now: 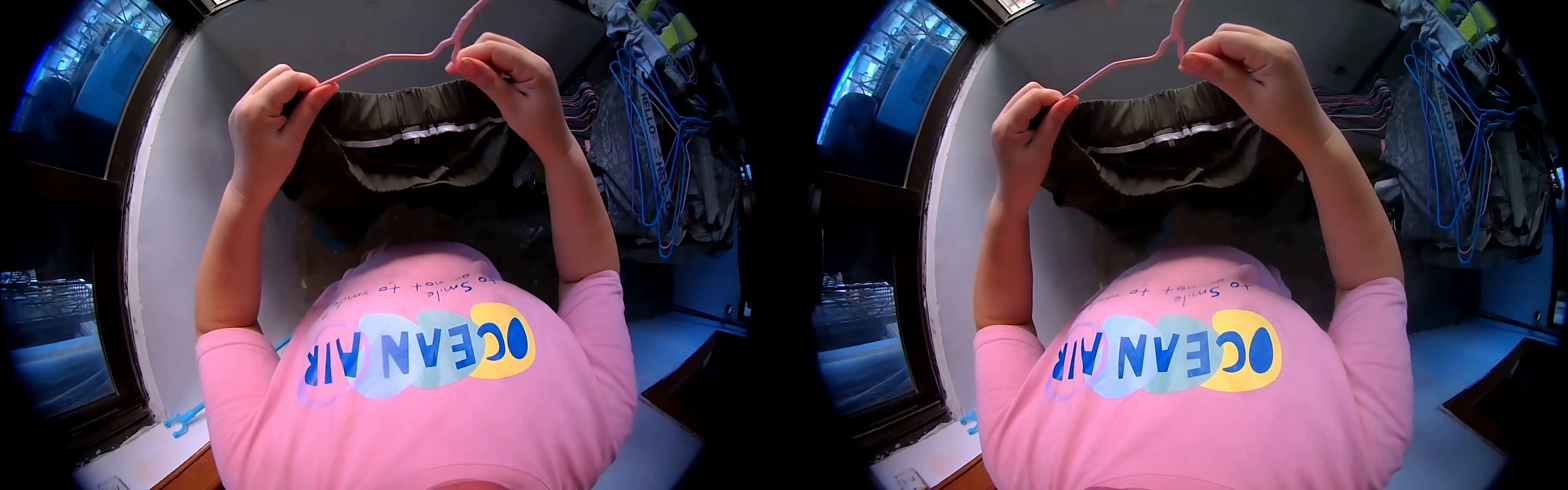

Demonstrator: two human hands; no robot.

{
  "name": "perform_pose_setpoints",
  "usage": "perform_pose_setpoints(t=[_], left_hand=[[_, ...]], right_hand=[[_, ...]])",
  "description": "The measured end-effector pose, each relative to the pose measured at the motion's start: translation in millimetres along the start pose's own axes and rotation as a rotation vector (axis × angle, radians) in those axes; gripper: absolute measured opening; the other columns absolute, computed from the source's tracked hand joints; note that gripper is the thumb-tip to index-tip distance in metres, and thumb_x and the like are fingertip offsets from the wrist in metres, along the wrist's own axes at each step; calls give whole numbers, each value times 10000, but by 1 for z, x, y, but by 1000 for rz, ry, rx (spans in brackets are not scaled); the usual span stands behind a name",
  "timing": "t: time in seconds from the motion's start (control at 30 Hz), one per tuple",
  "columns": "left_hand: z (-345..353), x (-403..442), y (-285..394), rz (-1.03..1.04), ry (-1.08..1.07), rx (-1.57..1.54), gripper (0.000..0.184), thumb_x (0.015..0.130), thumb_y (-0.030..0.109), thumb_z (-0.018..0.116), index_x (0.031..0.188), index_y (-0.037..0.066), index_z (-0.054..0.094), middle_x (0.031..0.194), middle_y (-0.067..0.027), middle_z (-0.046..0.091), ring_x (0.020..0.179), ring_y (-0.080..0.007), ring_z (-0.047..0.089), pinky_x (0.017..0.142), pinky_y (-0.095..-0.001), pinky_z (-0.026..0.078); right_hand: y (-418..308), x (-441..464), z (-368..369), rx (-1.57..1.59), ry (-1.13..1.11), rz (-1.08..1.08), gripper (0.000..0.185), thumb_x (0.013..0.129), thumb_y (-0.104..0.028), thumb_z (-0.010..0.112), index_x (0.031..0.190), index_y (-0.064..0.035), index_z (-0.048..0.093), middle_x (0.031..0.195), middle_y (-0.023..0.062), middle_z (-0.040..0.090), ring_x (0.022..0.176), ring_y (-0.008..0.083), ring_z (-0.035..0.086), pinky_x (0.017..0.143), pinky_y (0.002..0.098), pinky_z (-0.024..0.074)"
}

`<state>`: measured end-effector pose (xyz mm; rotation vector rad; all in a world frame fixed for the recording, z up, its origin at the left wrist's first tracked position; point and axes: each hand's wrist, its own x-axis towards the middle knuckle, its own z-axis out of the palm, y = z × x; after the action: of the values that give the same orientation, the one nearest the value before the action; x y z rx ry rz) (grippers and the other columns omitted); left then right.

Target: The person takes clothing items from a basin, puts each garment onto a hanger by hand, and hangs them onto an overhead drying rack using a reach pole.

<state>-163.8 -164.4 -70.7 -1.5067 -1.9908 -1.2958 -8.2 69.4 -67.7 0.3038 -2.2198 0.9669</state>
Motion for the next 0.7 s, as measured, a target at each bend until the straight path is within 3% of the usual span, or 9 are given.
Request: perform_pose_setpoints(t=[0.03,0.07,0.23,0.33,0.37,0.47,0.53,0.63,0.7], left_hand=[[-1,0,0,2,0,2,157,786,124,704,717,26,602,614,-33,467,531,-138,432,485,-254,337],[-4,0,0,0,46,-3,159,792,112,702,721,14,600,613,-29,464,541,-121,425,492,-244,331],[-29,0,-22,-65,151,-64,156,820,80,683,745,-22,593,633,6,475,590,-64,408,528,-207,308],[-31,-2,-23,-135,158,-153,160,824,82,681,744,-23,592,638,11,480,600,-59,406,534,-203,307],[-29,-1,-20,-124,162,-153,166,830,87,679,745,-25,591,639,17,482,609,-54,406,543,-197,309],[-26,5,-18,-83,168,-129,165,830,87,679,749,-25,588,641,18,484,607,-53,405,540,-198,311],[-19,10,-11,-70,161,-132,155,825,92,687,762,-18,600,642,19,495,605,-52,416,539,-192,317],[-11,13,-2,-23,194,-119,127,809,108,707,811,4,634,645,23,526,589,-45,441,533,-178,328],[-20,18,-5,-27,276,-82,158,800,154,723,899,43,672,651,26,570,568,-29,472,523,-165,347]], right_hand=[[2,0,-5,98,-35,-22,152,854,-120,644,965,-15,648,956,48,614,867,99,562,759,217,438],[4,-2,-9,98,-31,-27,152,854,-120,644,965,-15,648,956,48,614,867,99,562,759,217,438],[47,-41,-50,-64,-196,443,196,781,-147,724,925,-27,665,727,-38,573,690,26,504,623,188,408],[62,-46,-59,274,-13,510,165,824,-137,676,925,-7,659,700,-42,585,678,21,500,612,174,394],[62,-45,-56,276,-12,509,165,824,-137,676,925,-7,659,700,-42,585,678,21,500,612,174,394],[24,-11,-32,-268,268,-33,162,850,-156,655,948,-30,674,788,-18,654,664,24,500,591,154,375],[-4,10,-16,-341,290,-122,166,855,-160,651,964,-39,684,817,-12,669,649,20,489,580,146,362],[-38,32,-5,-346,29,-96,313,861,-165,635,1144,-34,602,977,-1,660,684,80,530,680,223,450],[-41,52,-13,-132,31,107,109,836,-105,637,862,0,627,668,84,597,637,124,569,585,261,445]])
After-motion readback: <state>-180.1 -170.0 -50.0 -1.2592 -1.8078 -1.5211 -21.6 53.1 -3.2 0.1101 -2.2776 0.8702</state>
